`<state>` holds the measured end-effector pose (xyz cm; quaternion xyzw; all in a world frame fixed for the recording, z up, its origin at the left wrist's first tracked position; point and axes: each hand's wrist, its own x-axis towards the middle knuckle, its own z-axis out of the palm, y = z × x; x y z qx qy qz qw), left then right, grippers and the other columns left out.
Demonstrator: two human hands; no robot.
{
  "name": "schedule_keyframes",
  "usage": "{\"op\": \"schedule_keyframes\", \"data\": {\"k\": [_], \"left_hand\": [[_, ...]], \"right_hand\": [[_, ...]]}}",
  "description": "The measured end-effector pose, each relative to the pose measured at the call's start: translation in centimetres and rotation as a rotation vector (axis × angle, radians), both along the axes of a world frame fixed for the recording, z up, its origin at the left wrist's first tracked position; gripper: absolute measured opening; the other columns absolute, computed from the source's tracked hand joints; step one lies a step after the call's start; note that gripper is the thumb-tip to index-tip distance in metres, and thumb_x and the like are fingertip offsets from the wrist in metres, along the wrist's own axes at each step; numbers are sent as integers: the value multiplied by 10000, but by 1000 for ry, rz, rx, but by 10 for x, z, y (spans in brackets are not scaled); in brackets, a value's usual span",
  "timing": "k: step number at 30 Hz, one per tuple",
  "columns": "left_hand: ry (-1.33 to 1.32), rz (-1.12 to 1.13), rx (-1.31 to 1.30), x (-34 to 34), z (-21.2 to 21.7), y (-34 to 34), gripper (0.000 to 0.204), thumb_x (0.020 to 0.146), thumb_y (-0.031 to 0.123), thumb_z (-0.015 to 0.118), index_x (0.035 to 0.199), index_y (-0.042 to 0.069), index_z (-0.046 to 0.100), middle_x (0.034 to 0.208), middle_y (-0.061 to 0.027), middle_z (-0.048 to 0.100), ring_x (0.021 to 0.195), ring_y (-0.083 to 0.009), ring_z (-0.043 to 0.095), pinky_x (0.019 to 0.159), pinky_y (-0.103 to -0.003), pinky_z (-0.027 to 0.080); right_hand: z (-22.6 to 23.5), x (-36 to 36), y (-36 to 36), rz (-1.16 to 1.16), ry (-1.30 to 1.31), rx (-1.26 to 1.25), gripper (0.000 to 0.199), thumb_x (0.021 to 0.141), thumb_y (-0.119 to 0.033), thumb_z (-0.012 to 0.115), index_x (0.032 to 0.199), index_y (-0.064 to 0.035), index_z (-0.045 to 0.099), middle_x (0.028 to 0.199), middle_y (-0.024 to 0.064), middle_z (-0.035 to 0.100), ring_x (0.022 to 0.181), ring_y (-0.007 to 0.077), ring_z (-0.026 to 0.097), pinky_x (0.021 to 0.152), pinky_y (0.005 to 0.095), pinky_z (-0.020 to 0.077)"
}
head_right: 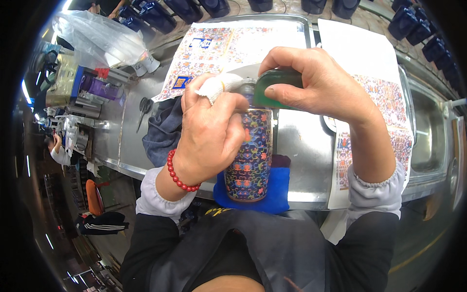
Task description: The person applies a decorative sticker to a cylindrical bottle and uses a green squeegee to smooth it. They rotate the bottle and repeatedly press and rub the sticker surface to remove air bubbles and ensure adhesion.
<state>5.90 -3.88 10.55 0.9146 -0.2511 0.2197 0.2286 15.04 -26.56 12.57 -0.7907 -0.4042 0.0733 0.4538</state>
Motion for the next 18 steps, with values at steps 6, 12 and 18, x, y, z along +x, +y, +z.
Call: {"op": "schedule_keyframes", "data": {"k": [6,12,18], "left_hand": [[28,8,24,-2,2,-2,235,778,102,673,1000,26,665,1053,-229,616,1266,-440,446,1131,-596,268],[102,-34,-59,3,0,1,214,783,63,660,994,26,649,978,-210,612,1211,-437,477,1105,-562,303],[173,-63,-175,1,4,11,165,788,34,630,953,38,634,908,-146,616,1006,-354,548,1035,-485,353]], "right_hand": [[3,1,0,34,22,20,224,873,-124,736,1061,-19,673,820,41,679,740,105,631,667,270,517],[3,12,2,99,57,70,250,870,-158,764,1064,-19,691,856,38,692,788,108,640,716,266,522],[4,36,11,237,145,30,289,870,-190,789,1081,-11,705,922,40,711,850,115,644,775,278,527]]}}
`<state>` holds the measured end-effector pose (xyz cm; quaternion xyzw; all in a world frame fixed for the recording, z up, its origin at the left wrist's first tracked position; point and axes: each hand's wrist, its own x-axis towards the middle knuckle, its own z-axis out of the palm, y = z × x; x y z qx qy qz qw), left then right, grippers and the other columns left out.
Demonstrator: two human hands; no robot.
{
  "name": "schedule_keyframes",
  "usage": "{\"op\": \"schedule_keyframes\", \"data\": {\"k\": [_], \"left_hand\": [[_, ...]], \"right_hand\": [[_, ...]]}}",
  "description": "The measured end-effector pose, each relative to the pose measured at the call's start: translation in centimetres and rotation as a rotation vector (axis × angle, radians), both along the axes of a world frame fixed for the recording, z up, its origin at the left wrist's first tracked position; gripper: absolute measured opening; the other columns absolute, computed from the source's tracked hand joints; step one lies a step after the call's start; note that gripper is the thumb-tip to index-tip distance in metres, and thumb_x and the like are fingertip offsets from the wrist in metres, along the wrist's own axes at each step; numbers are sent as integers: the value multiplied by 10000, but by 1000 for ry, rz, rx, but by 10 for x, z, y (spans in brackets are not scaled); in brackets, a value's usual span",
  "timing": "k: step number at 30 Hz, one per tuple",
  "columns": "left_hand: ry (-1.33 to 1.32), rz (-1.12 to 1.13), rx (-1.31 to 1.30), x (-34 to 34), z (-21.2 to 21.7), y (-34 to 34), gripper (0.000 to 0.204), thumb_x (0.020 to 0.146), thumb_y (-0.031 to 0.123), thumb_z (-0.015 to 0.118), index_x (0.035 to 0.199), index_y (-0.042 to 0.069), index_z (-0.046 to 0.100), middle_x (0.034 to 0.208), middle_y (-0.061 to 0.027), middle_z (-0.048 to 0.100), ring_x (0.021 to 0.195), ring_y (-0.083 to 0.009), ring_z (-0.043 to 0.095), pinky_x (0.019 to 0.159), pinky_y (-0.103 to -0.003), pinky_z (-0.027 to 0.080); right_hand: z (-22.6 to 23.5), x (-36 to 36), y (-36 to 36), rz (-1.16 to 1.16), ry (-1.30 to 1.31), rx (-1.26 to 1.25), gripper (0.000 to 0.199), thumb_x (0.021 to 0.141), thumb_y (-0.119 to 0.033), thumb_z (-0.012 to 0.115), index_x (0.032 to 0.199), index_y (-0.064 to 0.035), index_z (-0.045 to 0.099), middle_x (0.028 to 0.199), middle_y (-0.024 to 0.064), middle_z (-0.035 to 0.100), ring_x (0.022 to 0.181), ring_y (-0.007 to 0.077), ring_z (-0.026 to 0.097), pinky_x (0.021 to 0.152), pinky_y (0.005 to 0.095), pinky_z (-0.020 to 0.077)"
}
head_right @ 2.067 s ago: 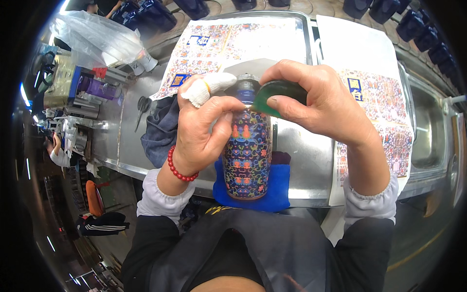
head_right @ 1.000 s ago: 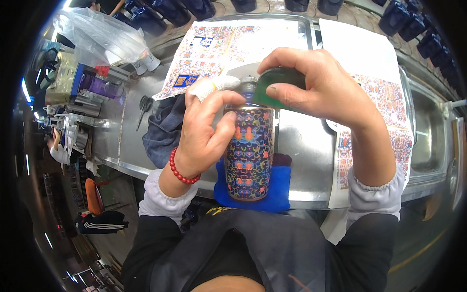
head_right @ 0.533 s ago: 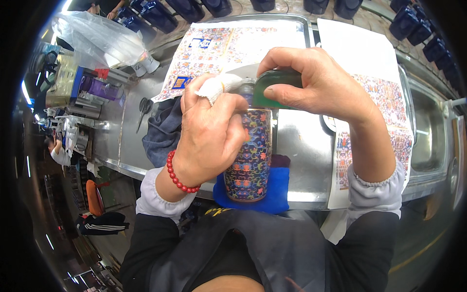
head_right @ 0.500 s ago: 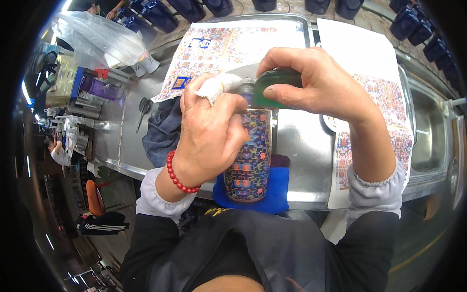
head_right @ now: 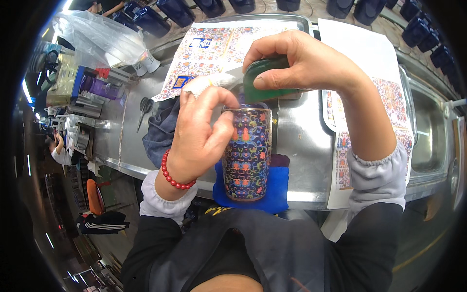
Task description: The person applies a decorative sticker to a cylindrical bottle and uses a green squeegee to smooth it. They rotate the bottle and repeatedly press and rub the sticker surface to remove air bubbles and ensure adhesion.
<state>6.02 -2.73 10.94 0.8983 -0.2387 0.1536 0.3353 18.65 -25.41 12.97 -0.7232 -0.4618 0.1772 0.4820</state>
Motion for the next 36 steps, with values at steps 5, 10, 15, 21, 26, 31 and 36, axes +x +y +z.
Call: {"op": "schedule_keyframes", "data": {"k": [5,10,15,21,26,31,36], "left_hand": [[-30,60,-93,-5,-4,5,155,794,16,609,946,42,629,899,-129,615,959,-328,554,986,-439,361],[-20,55,-146,-6,-10,8,151,800,18,618,949,40,626,917,-125,612,983,-323,544,994,-440,358],[-59,47,-135,-6,-16,5,175,794,29,640,968,47,631,934,-120,614,1002,-327,541,1010,-449,356],[-35,54,-134,-7,-20,3,187,790,32,643,976,50,635,935,-122,612,1007,-329,536,1008,-449,358],[-38,53,-141,-7,-21,4,186,788,35,642,974,50,639,929,-120,611,989,-324,539,994,-443,363],[-52,53,-142,-7,-20,5,178,790,36,641,968,49,641,937,-124,612,991,-324,541,992,-440,363],[-49,59,-153,-8,-20,4,177,792,35,641,969,42,643,952,-130,615,1018,-330,536,1000,-443,360]], "right_hand": [[6,11,5,158,146,-57,265,869,-133,785,1082,-2,699,931,14,709,876,82,636,794,256,537],[6,13,9,137,88,-56,269,879,-157,793,1075,3,700,929,22,705,879,94,638,803,261,535],[4,10,7,163,78,-18,256,883,-139,790,1073,5,697,930,13,702,862,78,629,791,248,537],[3,5,6,108,68,-61,301,882,-210,789,1073,7,703,937,58,719,875,133,664,800,291,542],[5,4,8,126,-20,-49,291,888,-199,778,1078,7,700,934,66,720,873,138,669,795,291,544],[8,1,10,100,-47,-70,287,883,-192,778,1074,8,699,925,76,720,858,140,672,792,291,544],[12,-1,9,123,-10,-149,276,888,-194,774,1065,3,699,915,73,718,842,140,669,768,293,541]]}}
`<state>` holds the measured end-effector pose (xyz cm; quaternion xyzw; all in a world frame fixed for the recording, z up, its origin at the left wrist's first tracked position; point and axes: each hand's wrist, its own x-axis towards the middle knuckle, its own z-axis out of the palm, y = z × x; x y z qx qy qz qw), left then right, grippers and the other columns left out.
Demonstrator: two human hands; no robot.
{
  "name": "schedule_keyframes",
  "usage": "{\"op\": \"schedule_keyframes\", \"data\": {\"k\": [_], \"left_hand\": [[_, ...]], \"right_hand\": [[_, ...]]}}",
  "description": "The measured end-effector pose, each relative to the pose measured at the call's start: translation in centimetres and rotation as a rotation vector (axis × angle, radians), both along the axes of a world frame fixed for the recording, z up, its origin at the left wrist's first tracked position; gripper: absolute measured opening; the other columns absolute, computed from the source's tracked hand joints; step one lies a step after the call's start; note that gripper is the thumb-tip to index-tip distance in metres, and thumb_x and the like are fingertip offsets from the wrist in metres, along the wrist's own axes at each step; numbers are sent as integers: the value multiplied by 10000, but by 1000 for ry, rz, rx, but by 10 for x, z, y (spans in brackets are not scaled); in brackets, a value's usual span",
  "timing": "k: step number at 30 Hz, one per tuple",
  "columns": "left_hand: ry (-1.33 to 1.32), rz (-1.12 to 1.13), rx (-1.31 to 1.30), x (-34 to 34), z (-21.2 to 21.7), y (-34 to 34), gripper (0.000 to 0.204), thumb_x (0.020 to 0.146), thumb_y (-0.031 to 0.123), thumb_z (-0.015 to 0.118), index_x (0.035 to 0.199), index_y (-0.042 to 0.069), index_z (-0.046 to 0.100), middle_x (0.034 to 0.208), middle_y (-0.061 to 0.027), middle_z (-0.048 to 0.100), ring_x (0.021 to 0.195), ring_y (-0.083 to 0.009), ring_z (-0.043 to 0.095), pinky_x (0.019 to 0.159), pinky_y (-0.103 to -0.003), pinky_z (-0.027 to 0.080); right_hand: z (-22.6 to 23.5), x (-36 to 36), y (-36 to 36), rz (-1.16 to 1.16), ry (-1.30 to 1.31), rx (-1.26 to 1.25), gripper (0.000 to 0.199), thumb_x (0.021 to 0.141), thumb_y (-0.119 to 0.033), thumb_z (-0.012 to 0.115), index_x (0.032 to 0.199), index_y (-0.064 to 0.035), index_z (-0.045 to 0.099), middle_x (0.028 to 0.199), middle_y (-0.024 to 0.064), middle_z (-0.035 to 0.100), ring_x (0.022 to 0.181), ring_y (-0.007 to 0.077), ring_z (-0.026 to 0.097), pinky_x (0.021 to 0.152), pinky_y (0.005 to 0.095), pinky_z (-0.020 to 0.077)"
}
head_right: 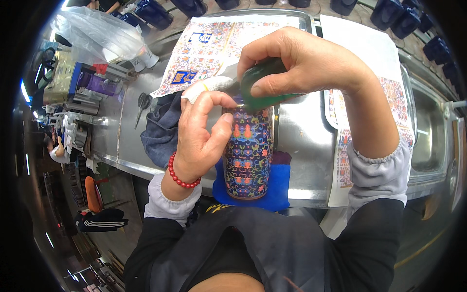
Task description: The person applies a decorative sticker to a cylindrical bottle and uses a green squeegee to smooth it. They rotate the bottle and repeatedly press and rub the sticker surface to remove air bubbles and ensure adhesion.
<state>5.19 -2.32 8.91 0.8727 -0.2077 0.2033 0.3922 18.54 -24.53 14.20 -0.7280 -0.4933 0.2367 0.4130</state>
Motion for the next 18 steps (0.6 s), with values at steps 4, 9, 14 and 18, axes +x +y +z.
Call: {"op": "schedule_keyframes", "data": {"k": [4,9,14,18], "left_hand": [[5,2,10,0,0,-1,194,791,32,643,984,41,658,977,-144,616,1068,-351,517,1014,-461,360],[-66,10,60,-3,1,-6,204,778,33,658,979,53,684,1104,-182,638,1177,-401,484,1057,-499,346],[-164,-13,193,6,3,-4,184,769,78,685,952,60,682,1093,-187,650,1206,-413,482,1072,-524,329],[-114,-18,242,19,9,0,158,766,133,705,899,62,657,924,-186,633,1203,-420,480,1073,-521,316]], "right_hand": [[-1,-2,2,-29,-70,120,275,885,-205,772,1059,-4,699,896,70,715,811,146,670,745,286,533],[-2,-8,-7,-82,-103,103,249,842,-97,747,1057,12,689,898,52,690,851,122,640,772,278,539],[-8,-17,-15,-184,-178,188,259,870,-172,752,1062,-9,692,873,68,697,791,146,658,718,281,529],[-13,-32,-23,-331,-97,185,252,865,-113,740,1077,9,682,891,61,708,828,127,658,755,284,541]]}}
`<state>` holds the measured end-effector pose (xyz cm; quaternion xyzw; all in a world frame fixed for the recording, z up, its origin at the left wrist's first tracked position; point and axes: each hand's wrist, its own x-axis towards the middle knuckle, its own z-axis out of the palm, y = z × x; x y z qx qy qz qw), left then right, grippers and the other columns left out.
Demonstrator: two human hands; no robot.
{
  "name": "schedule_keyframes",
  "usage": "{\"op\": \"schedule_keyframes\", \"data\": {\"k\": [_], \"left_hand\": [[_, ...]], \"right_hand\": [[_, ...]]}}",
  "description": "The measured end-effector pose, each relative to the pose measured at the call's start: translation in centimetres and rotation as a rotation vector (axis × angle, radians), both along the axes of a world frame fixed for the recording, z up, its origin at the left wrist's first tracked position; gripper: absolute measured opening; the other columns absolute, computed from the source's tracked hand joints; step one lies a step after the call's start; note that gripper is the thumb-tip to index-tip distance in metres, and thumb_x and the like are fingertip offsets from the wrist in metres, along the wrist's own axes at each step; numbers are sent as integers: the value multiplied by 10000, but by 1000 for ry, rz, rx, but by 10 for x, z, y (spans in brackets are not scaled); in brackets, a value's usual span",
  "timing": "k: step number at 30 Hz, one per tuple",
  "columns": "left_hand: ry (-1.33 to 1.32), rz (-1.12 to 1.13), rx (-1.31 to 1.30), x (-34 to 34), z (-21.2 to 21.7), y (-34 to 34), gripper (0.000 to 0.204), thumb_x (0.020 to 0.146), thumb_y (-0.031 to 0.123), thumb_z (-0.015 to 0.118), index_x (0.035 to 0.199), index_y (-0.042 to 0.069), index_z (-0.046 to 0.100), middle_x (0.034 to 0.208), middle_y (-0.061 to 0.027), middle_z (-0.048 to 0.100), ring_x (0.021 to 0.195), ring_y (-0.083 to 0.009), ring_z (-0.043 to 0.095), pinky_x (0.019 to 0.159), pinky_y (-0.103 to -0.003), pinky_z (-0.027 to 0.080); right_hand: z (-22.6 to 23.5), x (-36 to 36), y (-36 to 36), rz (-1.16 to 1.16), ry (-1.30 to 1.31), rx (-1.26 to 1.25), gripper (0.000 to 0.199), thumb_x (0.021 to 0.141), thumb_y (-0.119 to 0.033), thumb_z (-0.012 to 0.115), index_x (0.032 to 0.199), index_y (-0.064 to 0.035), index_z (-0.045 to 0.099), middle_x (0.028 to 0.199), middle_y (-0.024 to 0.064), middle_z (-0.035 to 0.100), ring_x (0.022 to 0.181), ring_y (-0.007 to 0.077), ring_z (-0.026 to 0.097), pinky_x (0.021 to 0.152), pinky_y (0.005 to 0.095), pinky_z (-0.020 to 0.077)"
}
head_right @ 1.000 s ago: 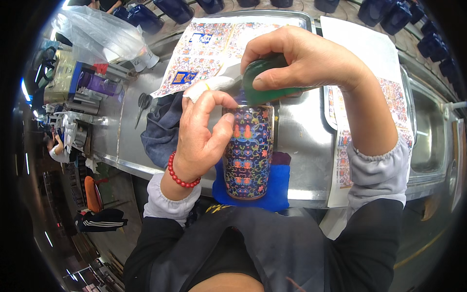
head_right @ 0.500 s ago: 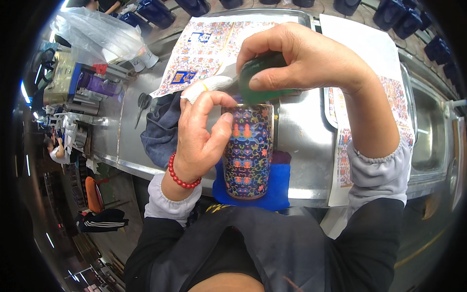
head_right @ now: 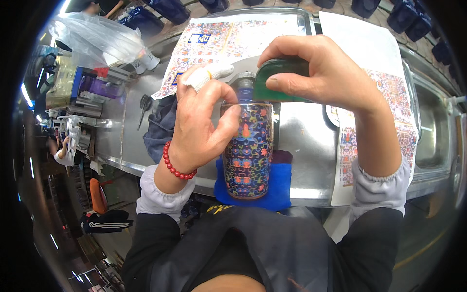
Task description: The person applies a decorative sticker to a cylindrical bottle and uses a green squeegee to smooth it. They rotate the bottle and repeatedly press and rub the sticker surface to remove air bubbles and ensure adhesion.
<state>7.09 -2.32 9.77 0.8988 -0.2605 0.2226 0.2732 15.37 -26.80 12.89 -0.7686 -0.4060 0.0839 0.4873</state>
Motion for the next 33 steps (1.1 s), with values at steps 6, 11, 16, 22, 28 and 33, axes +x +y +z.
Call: {"op": "schedule_keyframes", "data": {"k": [6,11,16,22,28,33], "left_hand": [[14,24,149,5,11,-7,176,724,158,721,837,66,623,826,-182,599,1205,-432,473,1071,-518,315],[-26,54,244,5,15,-11,180,702,132,723,837,64,625,798,-171,590,1185,-447,488,1075,-517,333],[72,-9,151,12,15,-6,180,747,212,699,805,59,622,806,-206,590,1223,-444,473,1111,-607,250],[60,8,233,8,15,-7,185,736,209,711,809,65,621,801,-202,589,1222,-439,480,1103,-600,262],[-4,4,241,10,15,-6,201,739,212,721,821,58,622,795,-195,590,1209,-437,481,1084,-564,283],[72,17,212,8,16,-6,177,752,194,716,827,61,625,804,-192,596,1203,-432,483,1083,-548,289]], "right_hand": [[-3,-36,-19,-173,-37,14,246,875,-144,743,1068,-1,693,817,67,705,740,114,657,669,261,524],[-7,-69,-28,-302,-83,46,266,831,-81,761,1071,15,698,879,103,710,773,168,690,684,279,522],[-11,-98,-37,-423,15,97,263,820,-72,769,1060,15,704,884,104,720,792,163,700,716,268,525],[-30,-121,-34,-455,139,167,254,836,-60,765,1068,20,701,894,105,727,799,154,702,722,264,528],[-37,-125,-36,-467,153,191,256,831,-67,763,1065,18,704,907,102,722,805,158,699,727,276,527],[-39,-125,-37,-477,188,206,260,827,-64,763,1066,19,705,910,105,720,806,160,697,729,275,524]]}}
